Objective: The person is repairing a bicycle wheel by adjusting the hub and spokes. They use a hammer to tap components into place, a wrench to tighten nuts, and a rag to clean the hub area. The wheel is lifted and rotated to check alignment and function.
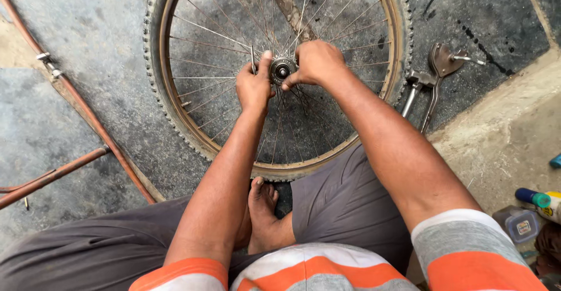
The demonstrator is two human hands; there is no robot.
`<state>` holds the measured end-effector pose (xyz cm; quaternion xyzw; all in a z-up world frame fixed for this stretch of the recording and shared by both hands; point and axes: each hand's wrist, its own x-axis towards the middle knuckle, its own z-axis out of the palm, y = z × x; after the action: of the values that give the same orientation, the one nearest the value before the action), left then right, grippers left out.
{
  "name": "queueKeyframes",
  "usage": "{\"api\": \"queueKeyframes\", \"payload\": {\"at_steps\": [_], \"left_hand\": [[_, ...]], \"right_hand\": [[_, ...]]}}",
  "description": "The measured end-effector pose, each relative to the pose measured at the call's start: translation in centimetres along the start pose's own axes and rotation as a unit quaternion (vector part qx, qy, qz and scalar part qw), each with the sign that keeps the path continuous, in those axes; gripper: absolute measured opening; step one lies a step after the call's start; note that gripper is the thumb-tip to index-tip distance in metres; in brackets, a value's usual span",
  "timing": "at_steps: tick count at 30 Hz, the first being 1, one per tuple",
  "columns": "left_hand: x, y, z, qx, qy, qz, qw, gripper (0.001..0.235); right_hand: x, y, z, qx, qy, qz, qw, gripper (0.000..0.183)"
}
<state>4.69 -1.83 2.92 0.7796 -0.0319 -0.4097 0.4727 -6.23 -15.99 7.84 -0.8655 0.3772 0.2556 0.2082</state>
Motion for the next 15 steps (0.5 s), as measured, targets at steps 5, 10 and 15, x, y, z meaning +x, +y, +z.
{"api": "queueKeyframes", "payload": {"at_steps": [5, 10, 15], "left_hand": [[0.1, -0.9, -1.3, -0.106, -0.115, 0.061, 0.986, 0.042], [0.6, -0.5, 0.3, -0.008, -0.033, -0.014, 0.999, 0.05], [0.6, 0.3, -1.1, -0.104, -0.113, -0.006, 0.988, 0.044]], "right_hand": [[1.2, 1.8, 0.3, 0.101, 0.004, -0.062, 0.993, 0.073], [0.7, -0.3, 0.8, -0.03, -0.06, 0.075, 0.995, 0.08], [0.4, 0.8, -0.1, 0.087, 0.017, -0.033, 0.995, 0.081]]}}
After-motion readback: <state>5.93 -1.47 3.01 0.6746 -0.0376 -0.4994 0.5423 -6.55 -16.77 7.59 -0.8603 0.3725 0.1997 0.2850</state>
